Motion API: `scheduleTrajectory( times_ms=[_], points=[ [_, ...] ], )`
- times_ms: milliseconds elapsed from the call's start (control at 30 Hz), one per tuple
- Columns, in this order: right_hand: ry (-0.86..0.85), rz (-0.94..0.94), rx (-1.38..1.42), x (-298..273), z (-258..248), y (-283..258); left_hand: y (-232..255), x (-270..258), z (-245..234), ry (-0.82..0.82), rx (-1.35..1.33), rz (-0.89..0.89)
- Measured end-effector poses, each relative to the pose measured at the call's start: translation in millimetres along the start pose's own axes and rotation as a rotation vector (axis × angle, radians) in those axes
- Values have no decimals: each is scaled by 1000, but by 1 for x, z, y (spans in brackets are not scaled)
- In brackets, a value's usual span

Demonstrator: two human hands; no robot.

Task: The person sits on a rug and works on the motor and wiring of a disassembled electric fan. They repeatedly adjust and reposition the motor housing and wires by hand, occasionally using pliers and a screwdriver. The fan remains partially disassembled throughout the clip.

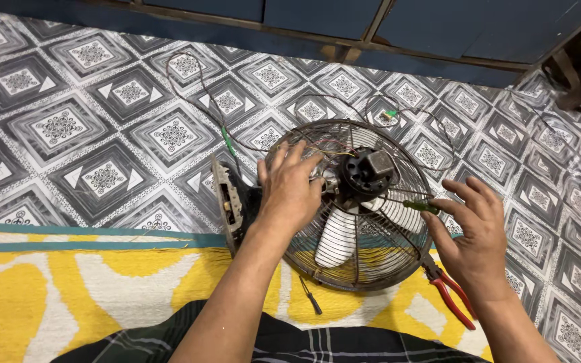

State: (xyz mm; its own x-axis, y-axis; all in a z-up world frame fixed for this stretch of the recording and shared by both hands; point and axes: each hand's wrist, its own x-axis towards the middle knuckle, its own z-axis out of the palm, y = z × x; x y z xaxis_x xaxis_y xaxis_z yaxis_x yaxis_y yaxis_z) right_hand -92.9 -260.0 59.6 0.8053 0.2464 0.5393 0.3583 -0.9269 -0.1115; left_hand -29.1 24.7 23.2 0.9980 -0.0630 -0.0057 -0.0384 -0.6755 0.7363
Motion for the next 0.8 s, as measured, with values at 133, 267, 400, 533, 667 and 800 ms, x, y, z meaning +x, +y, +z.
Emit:
scheduleTrajectory(
  times_ms=[133,267,400,533,667,800],
  points=[
    [23,-21,35,-2,0,-1,2,1,0,1,-9,-9],
    [47,-6,41,-1,-3,1,15,-6,7,-50,-34,30],
    [54,62,23,-3,-6,7,21,-12,17,-79,-120,62],
    [61,73,-8,13,-10,14,21,-8,20,-5,-97,94],
    [57,18,-24,47,-8,20,16,0,20,-30,-120,58],
    [-4,-58,-75,85,6,16,12,9,25,-72,-117,19]
  ],
)
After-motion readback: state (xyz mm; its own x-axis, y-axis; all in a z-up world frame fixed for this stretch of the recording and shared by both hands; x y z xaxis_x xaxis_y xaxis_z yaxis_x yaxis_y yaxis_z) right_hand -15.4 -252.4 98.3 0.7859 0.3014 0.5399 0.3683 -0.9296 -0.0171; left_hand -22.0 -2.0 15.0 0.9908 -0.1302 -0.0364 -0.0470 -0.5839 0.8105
